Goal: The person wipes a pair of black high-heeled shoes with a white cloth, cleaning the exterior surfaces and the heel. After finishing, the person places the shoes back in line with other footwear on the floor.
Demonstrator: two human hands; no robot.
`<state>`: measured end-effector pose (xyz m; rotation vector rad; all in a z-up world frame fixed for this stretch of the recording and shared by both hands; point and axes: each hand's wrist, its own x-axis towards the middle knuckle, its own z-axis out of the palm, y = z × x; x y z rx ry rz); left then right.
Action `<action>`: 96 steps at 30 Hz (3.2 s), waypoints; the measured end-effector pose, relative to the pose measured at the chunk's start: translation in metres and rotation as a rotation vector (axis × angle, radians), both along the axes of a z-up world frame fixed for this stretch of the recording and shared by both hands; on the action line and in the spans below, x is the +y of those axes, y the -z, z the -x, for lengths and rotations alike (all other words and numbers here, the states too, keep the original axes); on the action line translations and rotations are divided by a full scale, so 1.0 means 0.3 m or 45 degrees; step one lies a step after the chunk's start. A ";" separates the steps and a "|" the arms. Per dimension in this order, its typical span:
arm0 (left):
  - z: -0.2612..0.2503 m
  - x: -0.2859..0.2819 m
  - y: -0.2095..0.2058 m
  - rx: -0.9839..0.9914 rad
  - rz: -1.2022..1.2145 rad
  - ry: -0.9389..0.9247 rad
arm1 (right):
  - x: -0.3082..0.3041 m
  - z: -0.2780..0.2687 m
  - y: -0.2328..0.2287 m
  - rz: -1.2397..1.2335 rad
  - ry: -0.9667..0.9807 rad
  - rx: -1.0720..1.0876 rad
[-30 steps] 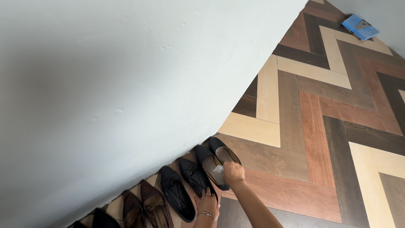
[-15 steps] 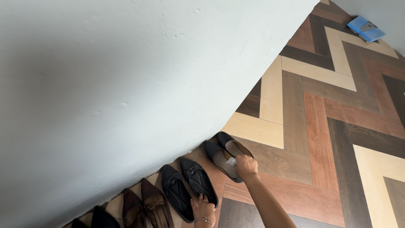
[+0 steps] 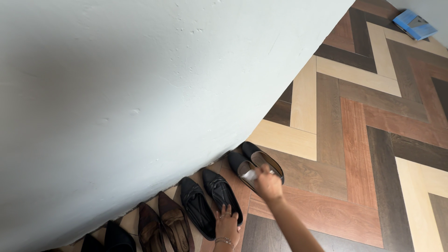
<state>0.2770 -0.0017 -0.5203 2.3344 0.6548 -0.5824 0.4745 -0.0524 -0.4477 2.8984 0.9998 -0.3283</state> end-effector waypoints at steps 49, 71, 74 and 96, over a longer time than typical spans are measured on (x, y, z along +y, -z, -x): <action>0.627 0.352 -0.090 0.370 -0.049 -1.085 | 0.360 0.770 0.231 0.038 0.008 0.857; 0.486 0.211 0.097 -0.122 -0.083 -0.896 | 0.276 0.675 0.261 -0.011 0.016 0.476; 0.568 0.256 0.017 -0.287 -0.065 -0.992 | 0.321 0.727 0.193 -0.136 -0.053 0.382; 1.272 0.436 0.128 0.225 -0.061 -1.511 | 0.490 1.340 0.430 -0.073 -0.257 0.799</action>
